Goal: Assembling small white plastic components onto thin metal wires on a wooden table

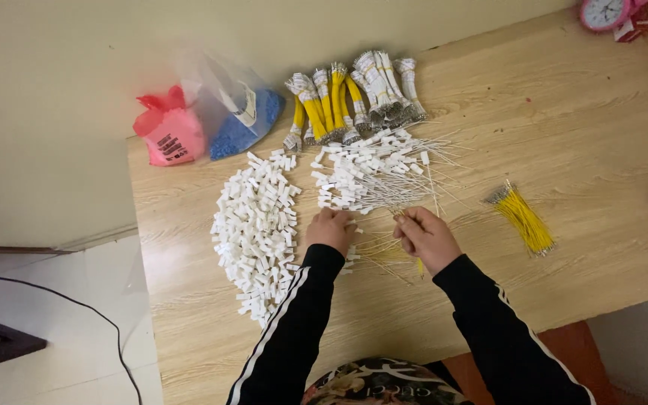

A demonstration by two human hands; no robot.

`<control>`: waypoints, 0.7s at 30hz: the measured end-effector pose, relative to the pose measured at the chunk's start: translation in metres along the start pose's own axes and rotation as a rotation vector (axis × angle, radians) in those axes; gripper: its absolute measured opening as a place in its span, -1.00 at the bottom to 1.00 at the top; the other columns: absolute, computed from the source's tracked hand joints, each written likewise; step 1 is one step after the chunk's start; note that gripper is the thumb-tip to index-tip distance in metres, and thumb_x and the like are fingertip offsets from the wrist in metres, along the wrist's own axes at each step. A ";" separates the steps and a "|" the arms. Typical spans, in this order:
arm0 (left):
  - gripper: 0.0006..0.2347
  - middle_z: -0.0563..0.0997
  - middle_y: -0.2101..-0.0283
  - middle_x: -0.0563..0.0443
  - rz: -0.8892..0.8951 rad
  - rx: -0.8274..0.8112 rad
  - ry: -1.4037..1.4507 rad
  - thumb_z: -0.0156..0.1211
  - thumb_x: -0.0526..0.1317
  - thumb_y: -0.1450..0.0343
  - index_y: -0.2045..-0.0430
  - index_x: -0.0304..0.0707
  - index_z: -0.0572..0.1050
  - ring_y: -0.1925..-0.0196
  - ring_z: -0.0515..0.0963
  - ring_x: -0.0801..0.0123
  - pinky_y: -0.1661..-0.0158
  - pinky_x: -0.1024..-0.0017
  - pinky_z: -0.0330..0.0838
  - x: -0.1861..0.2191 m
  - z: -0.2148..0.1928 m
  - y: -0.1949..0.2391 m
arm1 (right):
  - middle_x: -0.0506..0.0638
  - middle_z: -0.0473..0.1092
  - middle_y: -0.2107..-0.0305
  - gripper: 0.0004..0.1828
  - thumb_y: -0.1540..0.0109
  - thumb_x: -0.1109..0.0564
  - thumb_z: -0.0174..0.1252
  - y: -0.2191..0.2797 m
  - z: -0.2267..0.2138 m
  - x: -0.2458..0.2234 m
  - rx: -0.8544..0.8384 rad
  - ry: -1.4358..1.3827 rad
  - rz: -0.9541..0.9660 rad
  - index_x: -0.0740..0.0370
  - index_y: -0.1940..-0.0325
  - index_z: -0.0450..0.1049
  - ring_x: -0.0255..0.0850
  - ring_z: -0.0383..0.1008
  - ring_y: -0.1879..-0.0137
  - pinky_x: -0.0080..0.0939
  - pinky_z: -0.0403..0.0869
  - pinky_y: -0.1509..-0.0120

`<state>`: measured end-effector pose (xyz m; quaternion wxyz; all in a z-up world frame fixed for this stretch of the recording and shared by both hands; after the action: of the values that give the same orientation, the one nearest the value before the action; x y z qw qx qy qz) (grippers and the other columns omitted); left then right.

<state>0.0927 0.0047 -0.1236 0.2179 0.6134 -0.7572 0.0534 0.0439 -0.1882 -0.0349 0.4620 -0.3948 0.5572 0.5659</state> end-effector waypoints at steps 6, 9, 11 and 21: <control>-0.83 0.46 0.16 0.04 0.129 -0.038 -0.141 0.14 -0.02 -0.37 0.25 0.10 0.55 0.06 0.56 0.14 0.12 0.28 0.52 -0.004 0.016 0.002 | 0.05 0.26 0.65 -0.83 -0.31 0.17 -0.02 0.001 0.006 -0.002 -0.019 -0.009 0.002 0.35 0.23 0.38 -0.36 0.20 0.71 -0.47 0.16 0.72; -0.84 0.49 0.17 0.05 0.137 -0.048 -0.111 0.16 -0.03 -0.36 0.28 0.08 0.56 0.09 0.58 0.16 0.14 0.28 0.53 -0.004 0.011 0.008 | 0.05 0.26 0.62 -0.84 -0.30 0.16 0.00 0.002 0.005 0.005 -0.010 -0.006 0.018 0.35 0.19 0.37 -0.36 0.20 0.69 -0.47 0.16 0.71; -0.85 0.50 0.17 0.08 0.138 -0.061 -0.115 0.15 -0.04 -0.38 0.26 0.10 0.55 0.10 0.59 0.19 0.14 0.30 0.52 -0.006 0.019 0.009 | 0.06 0.27 0.62 -0.84 -0.29 0.17 0.03 0.004 0.005 0.006 -0.002 -0.002 0.020 0.36 0.20 0.38 -0.36 0.20 0.69 -0.46 0.16 0.71; -0.82 0.42 0.14 0.02 -0.024 -0.052 0.245 0.19 -0.17 -0.36 0.18 0.00 0.57 0.15 0.61 0.05 0.12 0.24 0.57 -0.016 0.011 0.014 | -0.08 0.17 0.71 -0.86 -0.21 0.18 0.18 0.010 0.004 -0.004 0.046 0.111 -0.008 0.32 0.36 0.46 -0.43 0.16 0.64 -0.50 0.12 0.64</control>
<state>0.0784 0.0186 -0.1373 0.3254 0.6055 -0.7185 0.1058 0.0361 -0.1839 -0.0279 0.4416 -0.4171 0.5932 0.5283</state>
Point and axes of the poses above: each hand's wrist, its own y-axis away from the middle knuckle, its own z-axis out of the palm, x = y × z, the point moved 4 cm from there along -y, towards the middle knuckle
